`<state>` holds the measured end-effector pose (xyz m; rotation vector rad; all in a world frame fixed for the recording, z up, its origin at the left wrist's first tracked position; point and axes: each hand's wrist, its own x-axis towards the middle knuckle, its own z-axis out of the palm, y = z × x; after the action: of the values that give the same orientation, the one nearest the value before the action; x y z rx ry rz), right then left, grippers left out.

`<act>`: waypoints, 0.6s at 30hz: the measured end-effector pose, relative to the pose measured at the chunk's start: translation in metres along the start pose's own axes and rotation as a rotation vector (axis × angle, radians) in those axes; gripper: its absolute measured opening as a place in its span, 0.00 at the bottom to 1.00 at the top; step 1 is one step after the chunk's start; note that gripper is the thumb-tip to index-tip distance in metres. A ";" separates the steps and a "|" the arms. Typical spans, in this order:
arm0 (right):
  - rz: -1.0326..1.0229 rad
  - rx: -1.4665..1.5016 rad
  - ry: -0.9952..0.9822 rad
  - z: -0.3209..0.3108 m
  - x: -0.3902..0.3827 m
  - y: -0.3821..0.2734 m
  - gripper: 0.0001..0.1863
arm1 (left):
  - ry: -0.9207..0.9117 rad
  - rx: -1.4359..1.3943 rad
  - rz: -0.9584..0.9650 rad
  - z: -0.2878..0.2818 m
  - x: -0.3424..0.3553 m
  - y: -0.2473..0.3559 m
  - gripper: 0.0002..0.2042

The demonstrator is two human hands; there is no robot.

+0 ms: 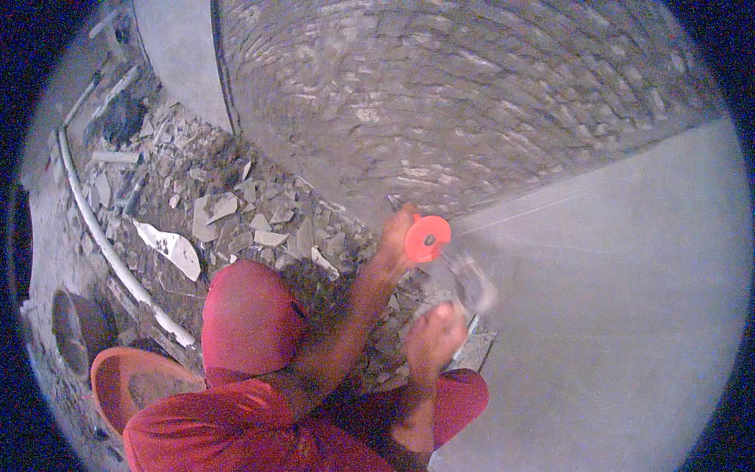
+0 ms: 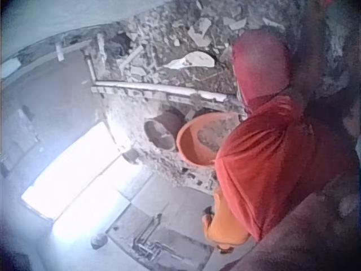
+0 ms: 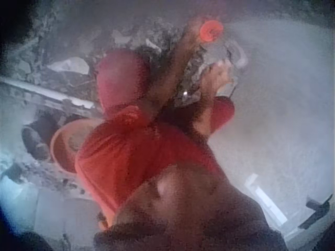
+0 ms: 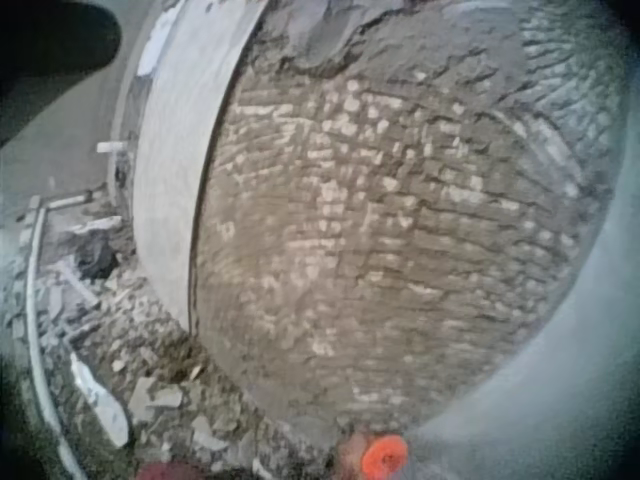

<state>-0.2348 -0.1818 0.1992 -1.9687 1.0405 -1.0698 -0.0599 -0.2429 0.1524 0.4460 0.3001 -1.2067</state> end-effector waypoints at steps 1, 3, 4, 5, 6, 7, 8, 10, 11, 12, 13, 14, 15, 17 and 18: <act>-0.004 0.083 0.118 -0.001 -0.002 -0.004 0.22 | 0.008 -0.014 0.012 0.002 -0.002 0.001 0.15; -0.043 0.384 0.117 0.002 -0.003 -0.011 0.22 | 0.025 -0.013 0.030 0.005 -0.005 0.001 0.14; -0.087 0.543 0.151 0.003 -0.004 -0.015 0.21 | 0.027 -0.005 0.036 0.006 -0.006 0.001 0.14; -0.133 0.560 0.137 0.009 -0.001 -0.015 0.21 | 0.035 -0.005 0.037 0.006 -0.006 0.001 0.13; -0.074 0.438 0.109 0.010 -0.001 -0.016 0.21 | 0.038 -0.001 0.032 0.007 -0.006 0.000 0.13; -0.008 0.172 0.022 0.015 0.003 -0.014 0.21 | 0.039 -0.001 0.035 0.007 -0.006 0.000 0.13; 0.094 0.021 -0.081 0.013 0.002 -0.015 0.21 | 0.044 -0.008 0.033 0.007 -0.006 -0.001 0.12; 0.204 0.047 -0.042 0.011 0.003 -0.013 0.21 | 0.045 -0.015 0.035 0.006 -0.005 0.000 0.12; 0.248 0.151 -0.027 0.011 0.003 -0.012 0.21 | 0.046 -0.031 0.038 0.006 -0.005 0.000 0.11; 0.191 0.135 0.048 0.006 -0.001 -0.013 0.22 | 0.052 -0.038 0.034 0.005 -0.005 0.001 0.11; 0.112 0.264 0.078 0.007 0.000 -0.012 0.22 | 0.058 -0.046 0.037 0.005 -0.005 0.001 0.11; 0.009 0.423 0.117 0.005 -0.003 -0.014 0.22 | 0.071 -0.049 0.038 0.005 -0.005 0.002 0.11; -0.167 0.513 0.127 0.008 -0.001 -0.013 0.22 | 0.070 -0.045 0.039 0.006 -0.004 0.003 0.11; -0.346 0.500 0.126 0.015 0.001 -0.014 0.21 | 0.072 -0.041 0.037 0.008 -0.003 0.004 0.10; -0.482 0.008 0.097 0.020 0.002 -0.014 0.21 | 0.071 -0.035 0.041 0.008 -0.003 0.005 0.10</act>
<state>-0.2124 -0.1740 0.2023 -2.2404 0.6140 -1.4294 -0.0559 -0.2428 0.1611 0.4632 0.3703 -1.1456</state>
